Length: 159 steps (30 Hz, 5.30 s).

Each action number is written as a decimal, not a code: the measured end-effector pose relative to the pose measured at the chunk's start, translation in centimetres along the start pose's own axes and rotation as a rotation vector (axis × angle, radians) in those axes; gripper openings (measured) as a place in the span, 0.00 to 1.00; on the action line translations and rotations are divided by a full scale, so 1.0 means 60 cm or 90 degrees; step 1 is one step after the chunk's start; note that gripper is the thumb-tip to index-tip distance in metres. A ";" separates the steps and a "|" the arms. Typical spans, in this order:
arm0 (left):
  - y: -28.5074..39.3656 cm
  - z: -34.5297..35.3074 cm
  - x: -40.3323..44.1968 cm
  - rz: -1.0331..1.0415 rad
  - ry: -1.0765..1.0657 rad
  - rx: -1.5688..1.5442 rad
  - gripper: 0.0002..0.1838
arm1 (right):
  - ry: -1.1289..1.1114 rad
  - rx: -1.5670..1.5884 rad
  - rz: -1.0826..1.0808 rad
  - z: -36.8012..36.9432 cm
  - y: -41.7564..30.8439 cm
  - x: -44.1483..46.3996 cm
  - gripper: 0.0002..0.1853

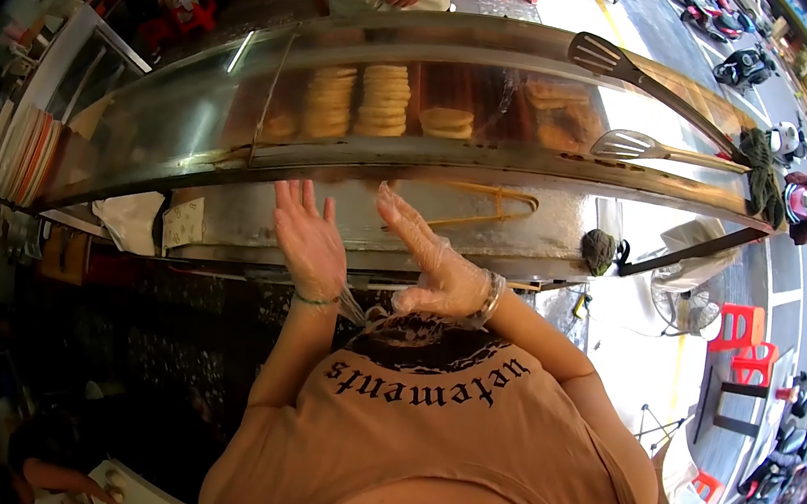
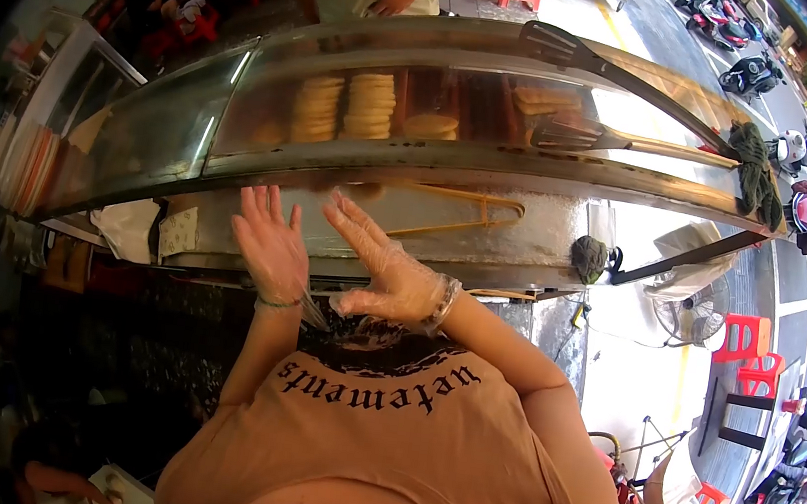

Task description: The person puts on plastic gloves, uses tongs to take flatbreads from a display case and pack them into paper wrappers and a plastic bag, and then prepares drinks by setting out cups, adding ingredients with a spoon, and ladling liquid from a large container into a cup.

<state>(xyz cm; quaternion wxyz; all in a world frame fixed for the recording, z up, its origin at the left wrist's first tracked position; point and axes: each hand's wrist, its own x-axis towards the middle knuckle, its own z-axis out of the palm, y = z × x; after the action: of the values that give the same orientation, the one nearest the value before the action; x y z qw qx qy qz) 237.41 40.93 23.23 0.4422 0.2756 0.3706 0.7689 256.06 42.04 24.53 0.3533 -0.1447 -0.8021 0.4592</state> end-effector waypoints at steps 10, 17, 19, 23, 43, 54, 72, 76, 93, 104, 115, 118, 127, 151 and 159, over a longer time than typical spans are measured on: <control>0.040 -0.012 0.000 0.214 -0.048 0.163 0.45 | -0.003 -0.083 -0.009 -0.036 -0.032 -0.011 0.58; 0.045 -0.008 -0.004 0.277 -0.056 0.196 0.48 | -0.008 -0.081 -0.011 -0.037 -0.038 -0.006 0.59; 0.043 -0.006 -0.007 0.290 -0.070 0.208 0.49 | -0.008 -0.073 -0.015 -0.036 -0.038 -0.005 0.59; 0.039 -0.006 -0.016 0.287 -0.100 0.226 0.50 | -0.012 -0.067 -0.026 -0.035 -0.039 -0.003 0.59; -0.004 -0.025 -0.111 0.134 -0.261 0.422 0.41 | -0.203 0.109 -0.028 -0.014 0.026 0.021 0.48; 0.146 -0.126 -0.041 0.199 -0.289 0.449 0.20 | -0.194 0.098 -0.053 0.047 0.003 0.113 0.40; 0.820 -0.196 0.140 1.247 -0.692 0.489 0.27 | 0.073 -0.153 -0.649 0.136 -0.464 0.396 0.34; 0.815 -0.179 0.138 1.268 -0.726 0.463 0.27 | 0.085 -0.225 -0.642 0.124 -0.499 0.394 0.34; 0.746 -0.081 0.137 1.261 -0.783 0.340 0.28 | 0.104 -0.386 -0.572 0.077 -0.523 0.306 0.31; 0.726 -0.043 0.120 1.297 -0.776 0.300 0.28 | 0.114 -0.443 -0.569 0.063 -0.543 0.253 0.30; 0.707 -0.040 0.110 1.315 -0.763 0.298 0.29 | 0.131 -0.455 -0.591 0.055 -0.544 0.224 0.29; 0.716 -0.036 0.109 1.303 -0.742 0.332 0.29 | 0.146 -0.431 -0.599 0.046 -0.537 0.222 0.29; 0.570 -0.116 0.146 0.626 -0.725 0.461 0.26 | 0.374 -0.209 -0.360 0.064 -0.299 0.139 0.31; 0.398 -0.184 0.204 0.797 -0.609 0.381 0.23 | 0.242 -0.326 -0.463 0.214 -0.136 0.396 0.19; 0.392 -0.167 0.274 0.779 -0.551 0.463 0.20 | 0.246 -0.458 -0.319 0.214 -0.122 0.439 0.18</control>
<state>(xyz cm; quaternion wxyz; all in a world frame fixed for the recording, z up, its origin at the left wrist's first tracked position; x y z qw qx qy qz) 211.21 44.31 38.24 -0.0673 0.8254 0.1778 0.5316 229.10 44.65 37.86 0.5235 -0.1427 -0.8398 0.0176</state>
